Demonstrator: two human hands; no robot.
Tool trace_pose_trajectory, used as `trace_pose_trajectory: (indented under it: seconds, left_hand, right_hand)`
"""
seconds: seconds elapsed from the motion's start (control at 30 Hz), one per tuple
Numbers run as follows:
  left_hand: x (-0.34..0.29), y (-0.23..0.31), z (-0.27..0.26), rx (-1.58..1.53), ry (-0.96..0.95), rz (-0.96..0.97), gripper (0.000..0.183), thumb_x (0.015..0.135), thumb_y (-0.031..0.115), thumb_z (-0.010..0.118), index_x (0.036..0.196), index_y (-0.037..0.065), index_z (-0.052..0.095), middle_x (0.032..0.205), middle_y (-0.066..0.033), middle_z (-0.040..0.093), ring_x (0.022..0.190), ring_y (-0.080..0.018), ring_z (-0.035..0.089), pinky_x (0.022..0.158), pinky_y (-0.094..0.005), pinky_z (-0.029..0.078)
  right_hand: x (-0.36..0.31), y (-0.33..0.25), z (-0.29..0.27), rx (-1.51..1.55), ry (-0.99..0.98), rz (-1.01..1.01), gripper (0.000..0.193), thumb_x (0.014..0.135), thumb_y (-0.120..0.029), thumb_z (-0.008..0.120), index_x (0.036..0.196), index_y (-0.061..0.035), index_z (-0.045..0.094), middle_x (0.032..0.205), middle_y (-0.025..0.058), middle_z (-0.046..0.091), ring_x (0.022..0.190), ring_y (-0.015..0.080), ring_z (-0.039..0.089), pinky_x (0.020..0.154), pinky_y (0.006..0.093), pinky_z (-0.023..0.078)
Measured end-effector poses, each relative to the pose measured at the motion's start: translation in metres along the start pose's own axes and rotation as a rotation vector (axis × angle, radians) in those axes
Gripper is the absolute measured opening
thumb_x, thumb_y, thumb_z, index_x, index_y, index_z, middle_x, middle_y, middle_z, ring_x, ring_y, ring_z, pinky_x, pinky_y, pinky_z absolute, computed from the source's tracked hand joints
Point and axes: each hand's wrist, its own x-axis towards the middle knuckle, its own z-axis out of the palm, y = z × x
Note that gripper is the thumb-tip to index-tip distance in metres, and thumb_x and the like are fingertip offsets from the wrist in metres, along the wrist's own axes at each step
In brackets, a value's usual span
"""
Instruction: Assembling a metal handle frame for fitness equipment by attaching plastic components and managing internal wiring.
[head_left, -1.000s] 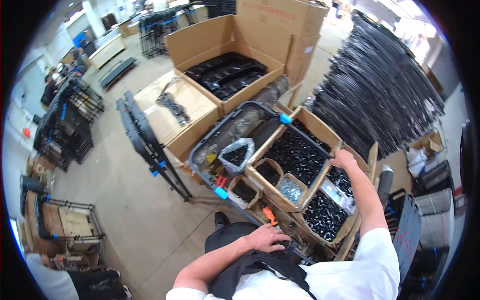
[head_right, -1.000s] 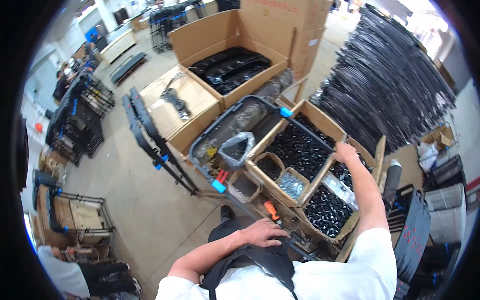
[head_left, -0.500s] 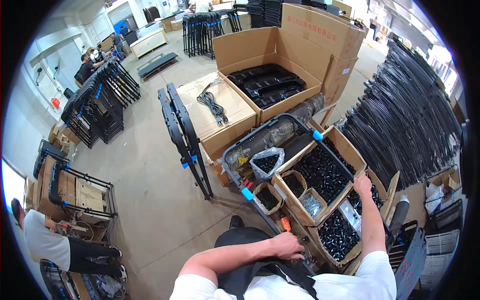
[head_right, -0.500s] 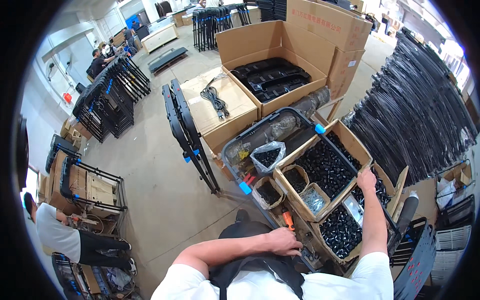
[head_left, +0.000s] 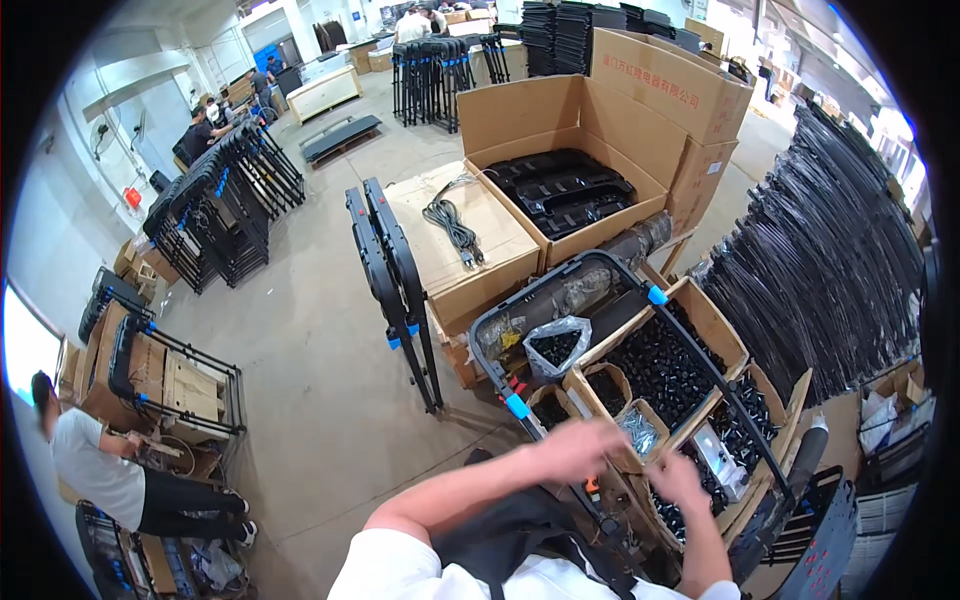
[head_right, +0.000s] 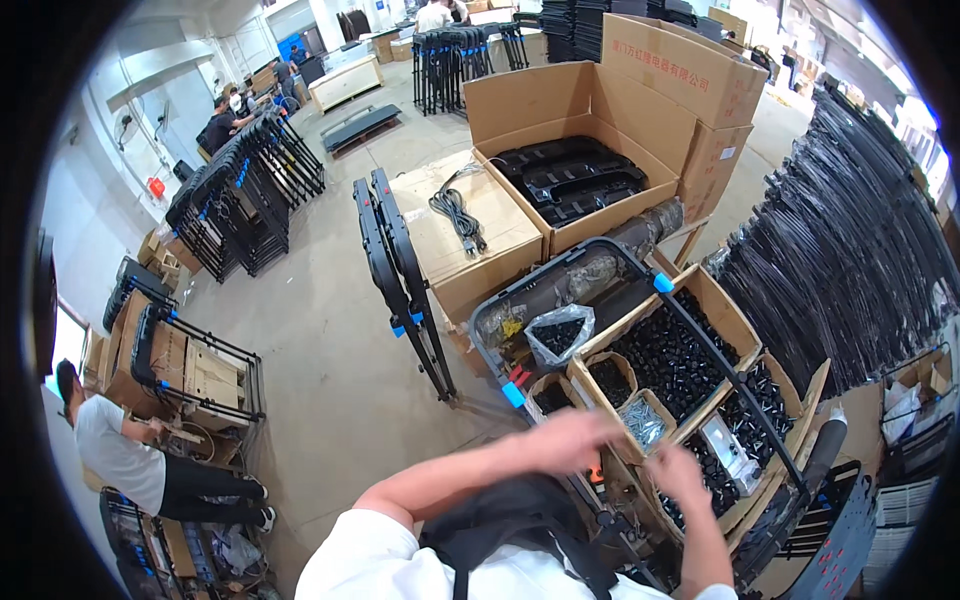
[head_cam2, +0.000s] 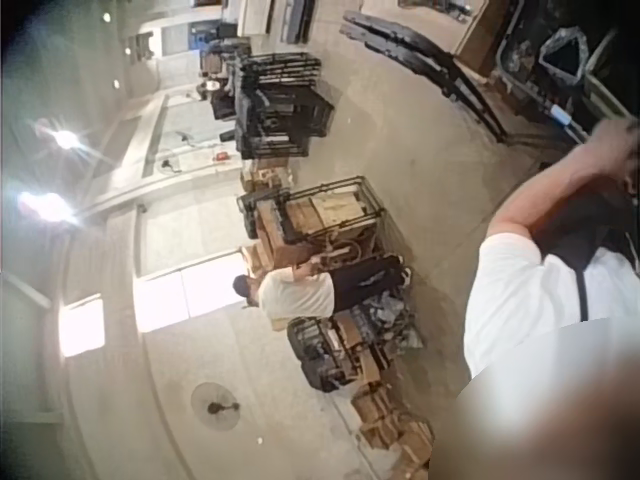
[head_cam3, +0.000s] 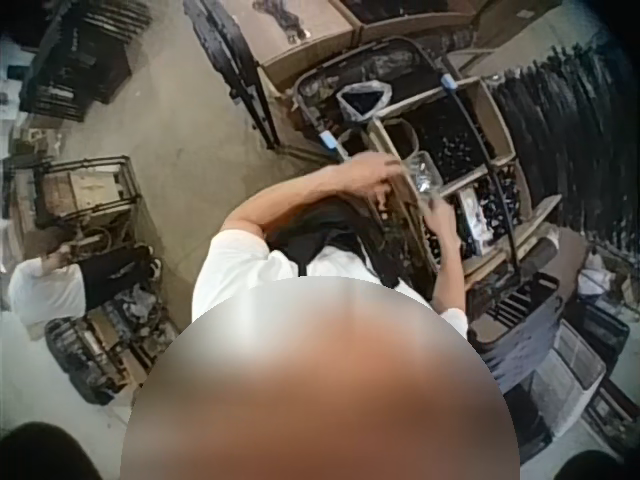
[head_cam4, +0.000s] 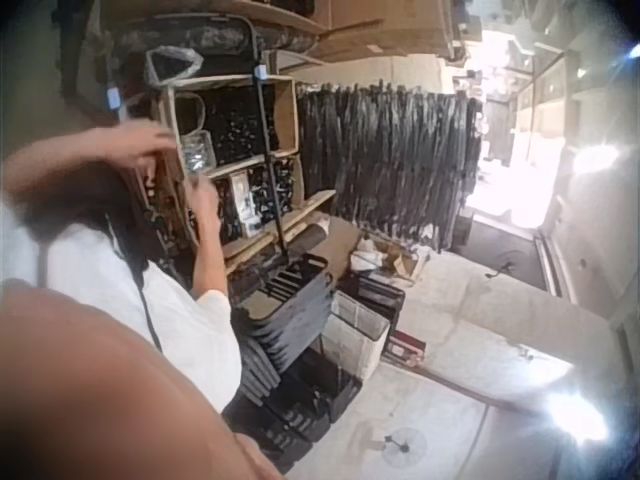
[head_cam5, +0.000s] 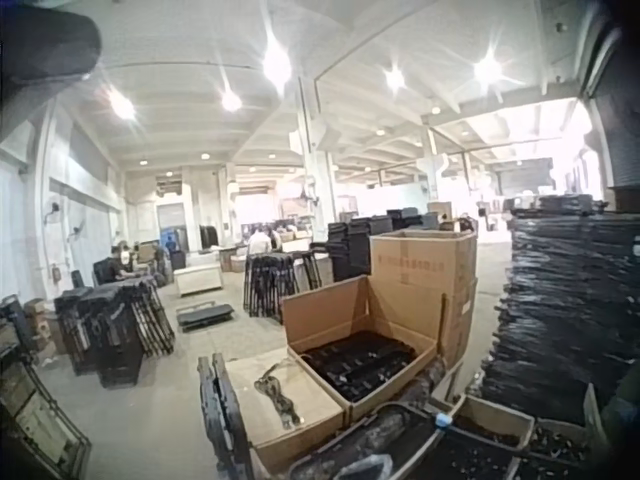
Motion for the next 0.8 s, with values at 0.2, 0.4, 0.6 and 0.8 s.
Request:
trace_pose_trajectory:
  seconds: [0.2, 0.4, 0.6, 0.8]
  left_hand:
    - [0.054, -0.218, -0.137, -0.222, 0.755, -0.711, 0.044, 0.091, 0.029, 0.069, 0.126, 0.003, 0.071, 0.102, -0.0186, 0.078, 0.096, -0.0356, 0.075, 0.089, -0.0458, 0.058]
    - [0.050, -0.401, -0.267, -0.200, 0.772, -1.331, 0.053, 0.090, 0.026, 0.062, 0.137, 0.002, 0.066, 0.133, -0.0237, 0.071, 0.128, -0.0385, 0.067, 0.110, -0.0469, 0.052]
    - [0.086, -0.418, -0.300, -0.207, 0.790, -1.544, 0.061, 0.094, 0.027, 0.064, 0.148, 0.001, 0.054, 0.155, -0.0190, 0.057, 0.142, -0.0369, 0.056, 0.118, -0.0525, 0.046]
    - [0.096, -0.461, -0.319, -0.225, 0.774, -1.592, 0.047, 0.096, 0.020, 0.069, 0.139, 0.001, 0.067, 0.144, -0.0191, 0.068, 0.133, -0.0351, 0.066, 0.112, -0.0496, 0.052]
  right_hand:
    - [-0.110, -0.073, 0.033, 0.147, -0.180, 0.056, 0.044, 0.088, -0.038, 0.082, 0.121, -0.0109, 0.075, 0.102, 0.0182, 0.077, 0.098, 0.0373, 0.074, 0.086, 0.0456, 0.059]
    - [-0.108, -0.119, 0.055, 0.004, -0.043, 0.281, 0.038, 0.091, -0.037, 0.078, 0.108, -0.0034, 0.071, 0.099, 0.0227, 0.076, 0.099, 0.0426, 0.073, 0.088, 0.0513, 0.058]
    - [-0.115, -0.110, 0.090, -0.291, -0.042, 0.727, 0.059, 0.099, -0.054, 0.060, 0.082, -0.0008, 0.077, 0.079, 0.0246, 0.075, 0.087, 0.0439, 0.076, 0.083, 0.0526, 0.059]
    - [-0.115, -0.154, 0.091, -0.125, 0.427, 0.490, 0.050, 0.101, -0.048, 0.061, 0.102, 0.0008, 0.070, 0.086, 0.0265, 0.075, 0.087, 0.0475, 0.073, 0.083, 0.0555, 0.058]
